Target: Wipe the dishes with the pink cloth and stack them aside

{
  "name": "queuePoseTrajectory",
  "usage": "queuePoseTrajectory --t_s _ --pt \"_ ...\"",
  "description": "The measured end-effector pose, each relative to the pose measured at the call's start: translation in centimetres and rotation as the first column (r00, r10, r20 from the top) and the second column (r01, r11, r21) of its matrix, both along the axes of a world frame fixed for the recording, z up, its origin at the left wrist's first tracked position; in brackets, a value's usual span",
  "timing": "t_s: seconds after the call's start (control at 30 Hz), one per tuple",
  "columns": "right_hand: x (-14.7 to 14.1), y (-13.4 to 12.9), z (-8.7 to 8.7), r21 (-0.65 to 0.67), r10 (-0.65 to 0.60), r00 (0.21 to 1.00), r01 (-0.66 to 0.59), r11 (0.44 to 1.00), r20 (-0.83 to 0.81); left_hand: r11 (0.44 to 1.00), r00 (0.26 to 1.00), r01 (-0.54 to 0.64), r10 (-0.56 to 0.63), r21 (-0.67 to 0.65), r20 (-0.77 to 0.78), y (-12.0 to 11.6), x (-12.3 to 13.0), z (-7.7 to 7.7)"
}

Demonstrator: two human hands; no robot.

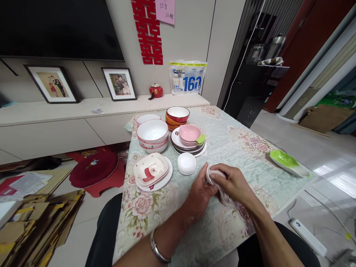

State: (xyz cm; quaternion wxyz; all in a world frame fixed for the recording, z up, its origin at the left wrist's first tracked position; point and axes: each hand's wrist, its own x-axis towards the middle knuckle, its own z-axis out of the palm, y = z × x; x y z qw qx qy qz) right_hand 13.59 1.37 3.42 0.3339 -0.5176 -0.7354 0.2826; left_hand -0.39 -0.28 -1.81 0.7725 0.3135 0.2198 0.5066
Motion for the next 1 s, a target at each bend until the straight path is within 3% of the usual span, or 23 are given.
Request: queuePoseTrajectory --t_s 0.1,0.23,0.37,0.53,0.63,0.73,0.9,1.0 --pt "0.9 0.0 0.6 -0.072 0.155 0.987 -0.158 0.985 -0.046 1.0 1.0 -0.024 0.025 0.001 -0.006 0.1 0.0 -0.4" --pt "1.8 0.0 0.9 -0.068 0.227 0.963 -0.219 0.973 0.147 0.996 0.997 -0.076 0.075 -0.039 -0.027 0.2 0.0 -0.5" --pt "1.7 -0.1 0.3 0.025 0.073 0.93 -0.088 0.996 0.361 0.998 0.997 -0.052 0.051 -0.022 -0.051 0.2 -0.1 -0.4" --pt "0.4 0.0 -0.5 0.183 -0.138 0.873 0.057 0.981 0.467 0.996 0.997 -0.064 0.061 -0.064 -0.051 0.1 -0.2 0.4" --pt "0.0 0.0 -0.7 0.149 -0.167 0.839 0.104 0.983 0.518 0.993 0.991 -0.112 0.11 -0.02 -0.082 0.0 -0.3 0.8" --pt "0.3 0.1 -0.4 0.028 -0.07 0.889 0.065 0.998 0.453 0.988 0.979 -0.146 0.151 0.049 -0.135 0.0 -0.4 0.9" --pt "1.4 -0.2 0.6 -0.18 0.163 0.982 -0.144 0.973 0.093 0.991 0.978 -0.09 0.106 0.097 -0.181 -0.2 -0.3 0.8" --pt "1.8 0.0 0.5 -0.268 0.169 0.984 -0.149 0.952 0.054 0.993 0.974 -0.059 0.081 0.106 -0.211 -0.4 -0.2 0.7"
